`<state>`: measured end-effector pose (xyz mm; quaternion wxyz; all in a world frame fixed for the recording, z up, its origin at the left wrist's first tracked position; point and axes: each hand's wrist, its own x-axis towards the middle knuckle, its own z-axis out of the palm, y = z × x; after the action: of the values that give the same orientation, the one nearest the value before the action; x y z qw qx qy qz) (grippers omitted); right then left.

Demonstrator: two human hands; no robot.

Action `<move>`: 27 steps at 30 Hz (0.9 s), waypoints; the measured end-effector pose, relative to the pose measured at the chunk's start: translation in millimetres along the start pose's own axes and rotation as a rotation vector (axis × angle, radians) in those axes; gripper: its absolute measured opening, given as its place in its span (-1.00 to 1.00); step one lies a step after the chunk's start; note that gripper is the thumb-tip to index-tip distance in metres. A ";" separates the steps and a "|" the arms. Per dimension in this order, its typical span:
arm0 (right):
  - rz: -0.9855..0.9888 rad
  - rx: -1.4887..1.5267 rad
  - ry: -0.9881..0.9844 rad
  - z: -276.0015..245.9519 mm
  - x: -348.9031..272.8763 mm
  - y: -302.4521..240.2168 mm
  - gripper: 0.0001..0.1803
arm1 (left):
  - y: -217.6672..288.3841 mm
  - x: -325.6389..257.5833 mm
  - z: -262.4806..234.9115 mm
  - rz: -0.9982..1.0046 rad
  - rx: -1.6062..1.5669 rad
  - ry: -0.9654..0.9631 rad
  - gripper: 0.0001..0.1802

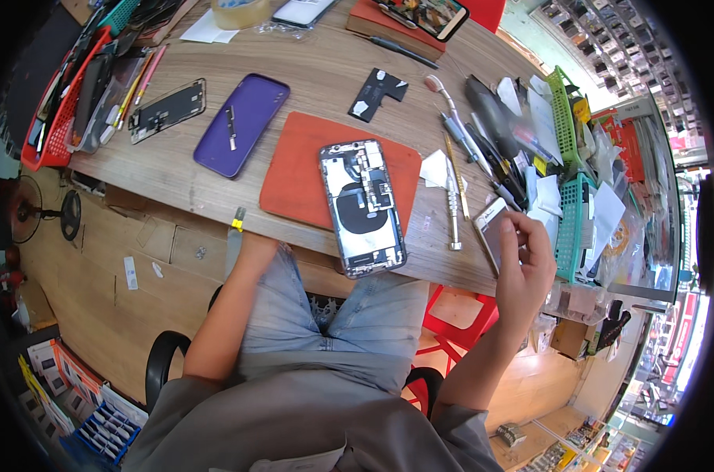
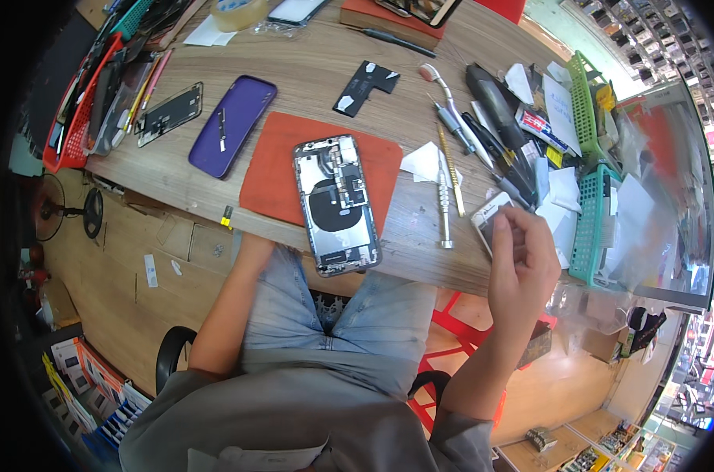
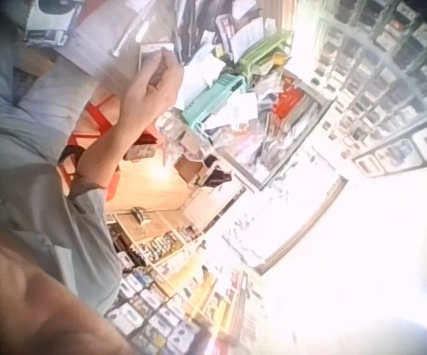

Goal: The person works on a disassembled smartphone, using a screwdriver to remove and reinsert screws on the internal frame. They open a drawer to retrieve a small part, then continue adjusting components on the phone.

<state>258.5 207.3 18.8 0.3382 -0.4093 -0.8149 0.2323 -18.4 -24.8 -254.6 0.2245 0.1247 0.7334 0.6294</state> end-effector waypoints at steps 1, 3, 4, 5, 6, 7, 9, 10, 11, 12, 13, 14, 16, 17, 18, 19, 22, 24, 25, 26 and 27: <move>-0.068 -0.055 0.026 -0.3 6.3 0.2 -0.89 | -5.0 4.4 1.3 0.038 0.023 -0.005 -0.63; -0.080 -0.109 -0.003 -3.8 13.9 2.0 -0.89 | -12.2 7.7 5.0 0.095 0.060 -0.016 -0.63; -0.095 -0.115 -0.012 -3.9 17.8 2.7 -0.89 | -13.8 8.8 5.8 0.118 0.074 -0.017 -0.63; -0.111 -0.120 -0.022 -4.1 22.0 3.9 -0.89 | -15.8 8.1 5.7 0.138 0.087 -0.019 -0.62; -0.104 -0.157 -0.058 -7.9 26.3 8.0 -0.86 | -16.8 7.7 6.2 0.158 0.100 -0.020 -0.62; -0.118 -0.230 -0.055 -10.2 31.2 14.9 -0.85 | -18.0 9.8 5.7 0.177 0.116 -0.017 -0.62; -0.154 -0.372 -0.048 -12.6 41.9 28.3 -0.83 | -20.7 11.1 2.1 0.220 0.153 -0.015 -0.61; -0.084 -0.361 -0.079 -14.8 45.5 29.9 -0.81 | -22.0 11.6 -0.1 0.249 0.178 -0.013 -0.61; -0.100 -0.440 -0.099 -18.5 47.4 37.3 -0.81 | -23.5 10.5 -2.4 0.281 0.207 -0.012 -0.60; -0.118 -0.513 -0.120 -18.1 50.5 42.3 -0.82 | -24.0 10.3 -6.5 0.313 0.240 -0.007 -0.60; -0.138 -0.587 -0.140 -18.0 52.9 44.4 -0.82 | -24.9 7.8 -10.0 0.341 0.265 -0.003 -0.60; -0.048 -0.568 -0.189 -20.9 55.1 43.7 -0.82 | -26.0 3.9 -13.7 0.330 0.255 -0.008 -0.59; -0.148 -0.573 -0.181 -21.9 55.8 59.4 -0.82 | -20.0 -4.7 -17.6 0.252 0.184 -0.030 -0.59; -0.200 -0.576 -0.178 -23.1 56.5 65.0 -0.81 | -16.3 -7.0 -16.6 0.175 0.110 -0.052 -0.68; -0.173 -0.579 -0.207 -23.4 58.0 61.7 -0.81 | -9.0 -9.2 -16.5 0.098 0.036 -0.062 -0.77; -0.145 -0.584 -0.235 -24.3 58.5 57.8 -0.81 | -1.8 -12.7 -16.1 0.018 -0.035 -0.068 -0.84; -0.214 -0.667 -0.246 -29.0 60.4 55.4 -0.81 | -5.8 -10.9 -10.8 0.265 -0.072 -0.039 -0.83; -0.235 -0.718 -0.245 -31.4 60.4 57.0 -0.80 | -7.4 -9.8 -9.6 0.172 -0.038 -0.048 -0.83; -0.211 -0.729 -0.255 -32.0 60.5 56.7 -0.80 | -7.4 -9.2 -9.5 0.149 -0.042 -0.051 -0.84; -0.187 -0.741 -0.264 -32.2 60.9 56.4 -0.81 | -6.6 -8.2 -10.2 0.127 -0.046 -0.053 -0.85; -0.203 -0.738 -0.258 -32.6 59.9 58.1 -0.81 | -9.1 -7.6 -9.6 0.128 -0.073 -0.052 -0.86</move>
<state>286.2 292.4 24.0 0.0846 -0.3880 -0.9157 -0.0607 -15.6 -38.3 -261.1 0.2074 0.1795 0.6944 0.6653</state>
